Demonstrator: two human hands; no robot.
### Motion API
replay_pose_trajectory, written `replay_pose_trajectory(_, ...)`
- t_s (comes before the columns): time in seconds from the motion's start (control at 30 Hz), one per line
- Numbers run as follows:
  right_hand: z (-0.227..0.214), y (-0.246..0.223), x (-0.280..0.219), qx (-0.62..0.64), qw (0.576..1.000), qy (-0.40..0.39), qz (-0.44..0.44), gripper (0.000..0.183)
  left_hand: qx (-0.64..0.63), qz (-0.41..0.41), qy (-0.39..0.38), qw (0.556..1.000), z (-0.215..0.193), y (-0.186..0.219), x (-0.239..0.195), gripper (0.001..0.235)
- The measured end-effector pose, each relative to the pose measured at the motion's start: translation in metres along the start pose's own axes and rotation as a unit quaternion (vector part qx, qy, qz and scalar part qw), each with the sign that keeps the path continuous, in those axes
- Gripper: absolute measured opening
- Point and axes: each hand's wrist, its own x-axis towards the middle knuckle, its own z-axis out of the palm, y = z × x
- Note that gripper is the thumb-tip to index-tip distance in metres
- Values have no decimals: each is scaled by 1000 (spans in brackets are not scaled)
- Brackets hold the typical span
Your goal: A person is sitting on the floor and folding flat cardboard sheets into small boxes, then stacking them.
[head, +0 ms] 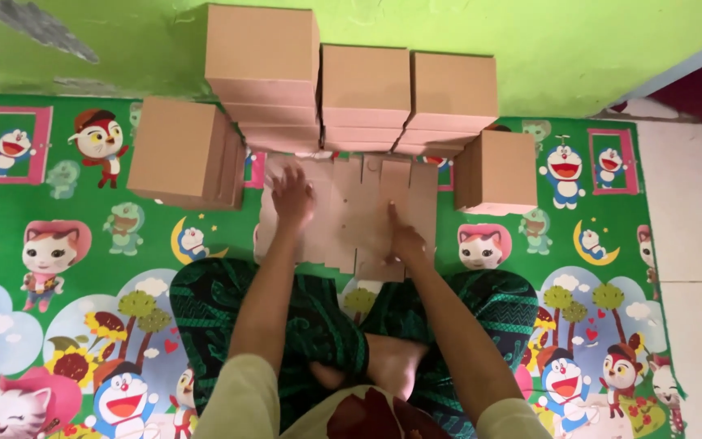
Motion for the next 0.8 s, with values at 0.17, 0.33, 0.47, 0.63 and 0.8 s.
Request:
replay_pose_trajectory(0.17, 9, 10, 21, 16, 1000, 2, -12, 158, -176, 71, 164, 968, 11, -26, -118, 61)
replay_pose_trajectory(0.33, 11, 7, 8, 14, 1000, -3, -19, 153, -316, -39, 205, 925, 30, -64, -137, 53)
replay_pose_trajectory(0.47, 10, 12, 11, 12, 1000, 21, -19, 156, -267, -168, 59, 947, 40, -84, -103, 51)
replay_pose_trajectory(0.63, 11, 13, 17, 17, 1000, 14, -12, 159, -287, -191, -47, 937, 31, -104, -87, 66)
replay_pose_trajectory(0.8, 20, 19, 31, 18, 999, 32, -19, 160, -260, -142, -64, 953, 18, -114, -79, 42)
